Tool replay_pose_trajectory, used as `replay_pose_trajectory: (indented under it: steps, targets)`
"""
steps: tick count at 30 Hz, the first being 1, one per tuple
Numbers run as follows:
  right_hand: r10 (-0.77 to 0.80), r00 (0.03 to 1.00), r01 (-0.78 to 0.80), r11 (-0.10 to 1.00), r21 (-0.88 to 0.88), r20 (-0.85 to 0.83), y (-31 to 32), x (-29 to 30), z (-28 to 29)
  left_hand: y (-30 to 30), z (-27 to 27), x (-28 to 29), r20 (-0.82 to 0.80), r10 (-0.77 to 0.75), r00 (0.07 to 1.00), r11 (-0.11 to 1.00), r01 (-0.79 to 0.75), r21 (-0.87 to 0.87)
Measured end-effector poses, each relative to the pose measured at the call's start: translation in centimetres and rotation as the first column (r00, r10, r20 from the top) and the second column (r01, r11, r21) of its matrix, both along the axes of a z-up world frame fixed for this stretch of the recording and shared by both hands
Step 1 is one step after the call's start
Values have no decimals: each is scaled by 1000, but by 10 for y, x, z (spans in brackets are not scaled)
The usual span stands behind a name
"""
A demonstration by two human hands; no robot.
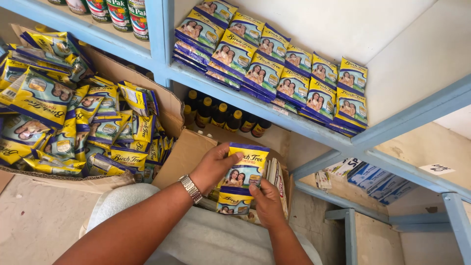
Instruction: Organizing and stocking small milk powder packets on lower grocery shelves.
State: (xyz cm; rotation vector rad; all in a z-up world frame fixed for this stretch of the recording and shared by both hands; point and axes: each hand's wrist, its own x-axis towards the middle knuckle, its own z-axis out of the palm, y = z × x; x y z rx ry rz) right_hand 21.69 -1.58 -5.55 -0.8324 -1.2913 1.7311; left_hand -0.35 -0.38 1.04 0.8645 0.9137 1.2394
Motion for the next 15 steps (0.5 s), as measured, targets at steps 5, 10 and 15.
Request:
replay_pose_trajectory:
  steps: [5,10,15]
  targets:
    - [-141,974,149,988,33,-175,4,-2,7,-2,9,1,54,-169,984,984,171,-50]
    - [-210,949,224,974,32,-235,10,6,7,0,-10,9,-120,-195,973,977,203,58]
    - [-176,965,198,976,95,-197,12,13,12,-5,-3,13,-217,-125,968,975,161,155]
